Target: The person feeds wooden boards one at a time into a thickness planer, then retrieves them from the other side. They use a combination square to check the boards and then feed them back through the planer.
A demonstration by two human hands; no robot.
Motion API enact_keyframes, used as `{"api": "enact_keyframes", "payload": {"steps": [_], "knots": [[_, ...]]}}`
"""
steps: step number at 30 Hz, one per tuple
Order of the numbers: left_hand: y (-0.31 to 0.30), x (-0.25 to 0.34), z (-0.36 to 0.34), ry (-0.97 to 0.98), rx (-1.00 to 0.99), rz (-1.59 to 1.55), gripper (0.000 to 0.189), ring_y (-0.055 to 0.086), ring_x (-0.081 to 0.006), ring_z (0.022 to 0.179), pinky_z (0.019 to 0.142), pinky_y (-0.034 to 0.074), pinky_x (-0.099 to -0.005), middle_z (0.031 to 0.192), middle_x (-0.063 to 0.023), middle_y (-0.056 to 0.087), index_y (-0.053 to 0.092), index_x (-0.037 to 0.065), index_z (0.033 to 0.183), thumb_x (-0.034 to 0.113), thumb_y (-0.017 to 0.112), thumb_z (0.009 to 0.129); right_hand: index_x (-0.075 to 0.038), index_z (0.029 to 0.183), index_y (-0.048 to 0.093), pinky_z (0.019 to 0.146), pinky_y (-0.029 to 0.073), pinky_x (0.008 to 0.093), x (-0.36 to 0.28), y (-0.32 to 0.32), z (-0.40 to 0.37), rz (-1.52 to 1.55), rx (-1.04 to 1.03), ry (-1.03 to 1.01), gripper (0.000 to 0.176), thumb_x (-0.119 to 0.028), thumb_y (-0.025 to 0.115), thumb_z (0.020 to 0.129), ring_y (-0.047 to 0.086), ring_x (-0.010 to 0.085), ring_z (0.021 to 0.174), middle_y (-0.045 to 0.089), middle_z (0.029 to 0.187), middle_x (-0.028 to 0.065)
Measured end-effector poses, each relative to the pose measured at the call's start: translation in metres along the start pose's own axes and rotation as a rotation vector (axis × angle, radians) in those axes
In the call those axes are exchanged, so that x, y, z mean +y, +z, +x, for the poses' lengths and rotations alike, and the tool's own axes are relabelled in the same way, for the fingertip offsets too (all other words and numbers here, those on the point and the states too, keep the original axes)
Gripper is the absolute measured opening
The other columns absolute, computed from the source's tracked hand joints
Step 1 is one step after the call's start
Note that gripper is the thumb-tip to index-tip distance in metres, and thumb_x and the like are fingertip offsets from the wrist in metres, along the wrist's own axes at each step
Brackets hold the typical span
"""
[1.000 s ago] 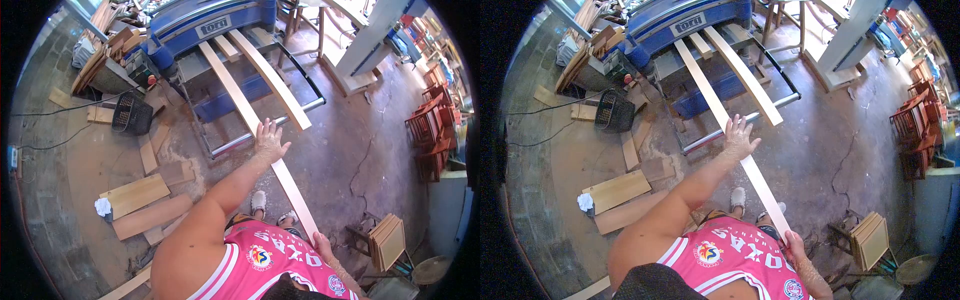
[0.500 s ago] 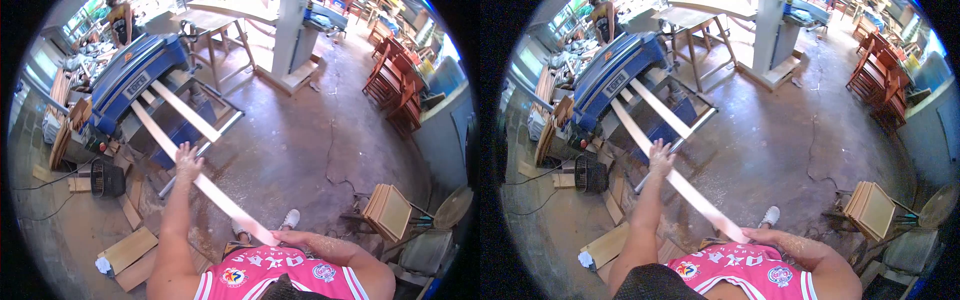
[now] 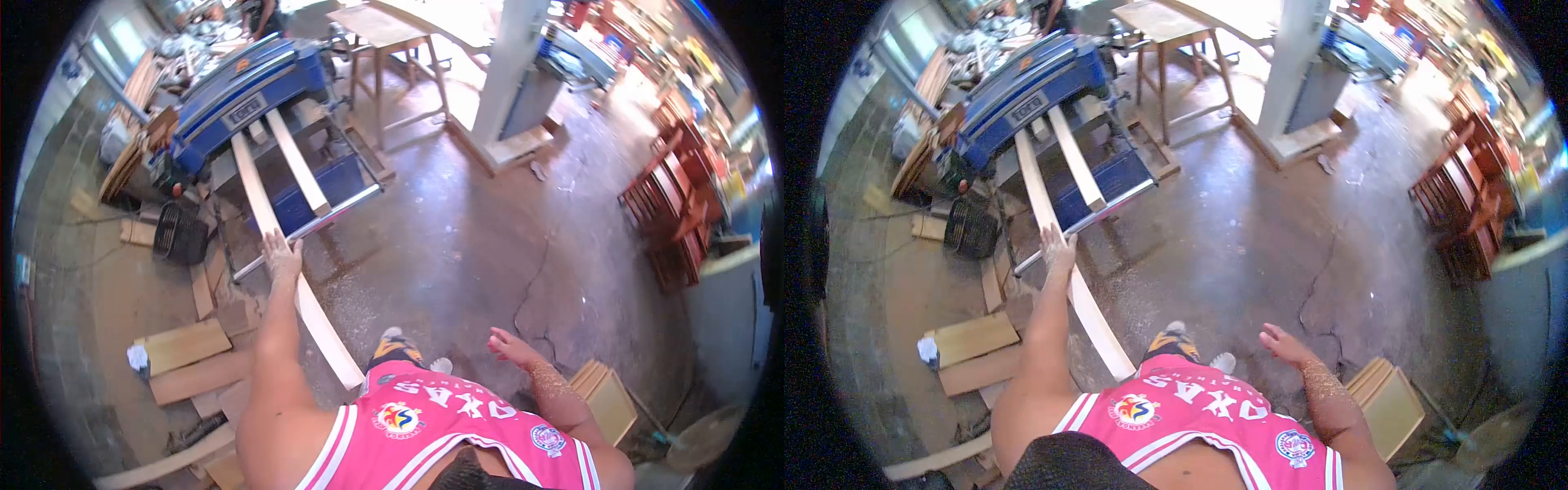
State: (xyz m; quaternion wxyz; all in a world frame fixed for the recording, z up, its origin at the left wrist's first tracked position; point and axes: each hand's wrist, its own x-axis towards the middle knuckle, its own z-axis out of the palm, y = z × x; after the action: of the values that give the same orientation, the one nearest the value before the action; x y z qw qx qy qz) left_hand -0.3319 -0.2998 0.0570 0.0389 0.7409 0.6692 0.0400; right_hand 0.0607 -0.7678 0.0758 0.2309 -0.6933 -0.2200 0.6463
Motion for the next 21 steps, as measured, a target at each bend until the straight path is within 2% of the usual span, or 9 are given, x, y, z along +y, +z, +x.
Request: {"api": "enact_keyframes", "payload": {"steps": [2,4,5,9,13,15,17,19,21], "knots": [[0.000,0.004,0.005,0.003,0.037,-0.017,0.084,0.013,-0.0365,0.145,0.117,0.012,-0.0474,0.154,-0.0247,0.018,0.020,-0.001,0.149,0.055,0.046,0.092,-0.008,0.148,0.029,0.085,0.049,0.0357,-0.016,-0.032,0.031,-0.092,0.080,-0.016,0.078,-0.052,0.057,0.091,0.056,0.0212,0.106,0.055,0.126,0.0147],[0.015,-0.007,0.016,0.054,0.087,-0.029,0.084,0.015,-0.0371,0.144,0.118,0.012,-0.0457,0.153,-0.0254,0.020,0.021,-0.005,0.147,0.054,0.047,0.092,-0.007,0.147,0.029,0.084,0.049,0.0349,-0.051,-0.055,0.058,-0.106,0.104,-0.101,0.078,-0.051,0.058,0.090,0.056,0.0214,0.105,0.056,0.125,0.0148],[0.005,-0.001,0.017,0.036,0.002,0.083,0.083,0.012,-0.0332,0.145,0.119,0.006,-0.0365,0.154,-0.0254,0.017,0.019,-0.008,0.147,0.054,0.038,0.096,-0.006,0.147,0.030,0.083,0.049,0.0342,-0.073,-0.069,0.073,-0.115,0.131,-0.192,0.078,-0.051,0.059,0.090,0.056,0.0217,0.104,0.057,0.123,0.0149],[0.004,-0.002,0.025,0.045,0.065,-0.092,0.079,0.016,-0.0376,0.144,0.118,0.014,-0.0434,0.152,-0.0260,0.022,0.021,-0.005,0.147,0.038,0.057,0.091,-0.007,0.146,0.032,0.083,0.050,0.0350,-0.179,-0.133,0.150,-0.213,0.134,-0.227,0.070,-0.046,0.056,0.094,0.055,0.0185,0.104,0.056,0.125,0.0128],[-0.006,0.002,0.029,0.022,0.005,-0.097,0.076,0.015,-0.0361,0.144,0.118,0.015,-0.0431,0.154,-0.0236,0.018,0.020,-0.003,0.148,0.034,0.056,0.093,-0.008,0.145,0.034,0.083,0.051,0.0369,-0.315,-0.219,0.254,-0.177,0.236,-0.349,0.068,-0.046,0.056,0.093,0.055,0.0165,0.102,0.057,0.122,0.0106],[-0.011,0.002,0.037,0.017,-0.020,-0.090,0.076,0.014,-0.0366,0.144,0.118,0.015,-0.0433,0.154,-0.0239,0.018,0.019,-0.002,0.148,0.034,0.056,0.093,-0.008,0.138,0.042,0.077,0.052,0.0370,-0.396,-0.270,0.312,-0.017,0.288,-0.440,0.061,-0.046,0.057,0.093,0.055,0.0160,0.096,0.057,0.107,0.0074],[-0.008,-0.002,0.040,0.030,-0.055,-0.008,0.078,0.015,-0.0370,0.144,0.117,0.015,-0.0437,0.154,-0.0243,0.019,0.019,-0.001,0.148,0.038,0.056,0.093,-0.007,0.128,0.047,0.071,0.053,0.0367,-0.463,-0.341,0.394,0.220,0.205,-0.499,0.053,-0.046,0.057,0.093,0.054,0.0176,0.088,0.051,0.094,0.0038],[-0.010,-0.007,0.048,0.061,-0.075,0.076,0.079,0.016,-0.0369,0.144,0.117,0.015,-0.0439,0.153,-0.0242,0.021,0.020,-0.001,0.148,0.041,0.056,0.093,-0.006,0.120,0.049,0.070,0.052,0.0369,-0.537,-0.386,0.442,0.358,0.449,-0.583,0.052,-0.049,0.058,0.092,0.051,0.0187,0.085,0.046,0.091,0.0039],[-0.020,0.002,0.056,-0.095,-0.233,-0.031,0.085,0.010,-0.0395,0.144,0.118,0.007,-0.0462,0.154,-0.0269,0.014,0.025,-0.007,0.145,0.053,0.051,0.091,-0.003,0.127,0.046,0.076,0.052,0.0389,-0.604,-0.428,0.475,0.526,0.645,-0.537,0.063,-0.052,0.060,0.090,0.053,0.0233,0.092,0.048,0.101,0.0100]]}}
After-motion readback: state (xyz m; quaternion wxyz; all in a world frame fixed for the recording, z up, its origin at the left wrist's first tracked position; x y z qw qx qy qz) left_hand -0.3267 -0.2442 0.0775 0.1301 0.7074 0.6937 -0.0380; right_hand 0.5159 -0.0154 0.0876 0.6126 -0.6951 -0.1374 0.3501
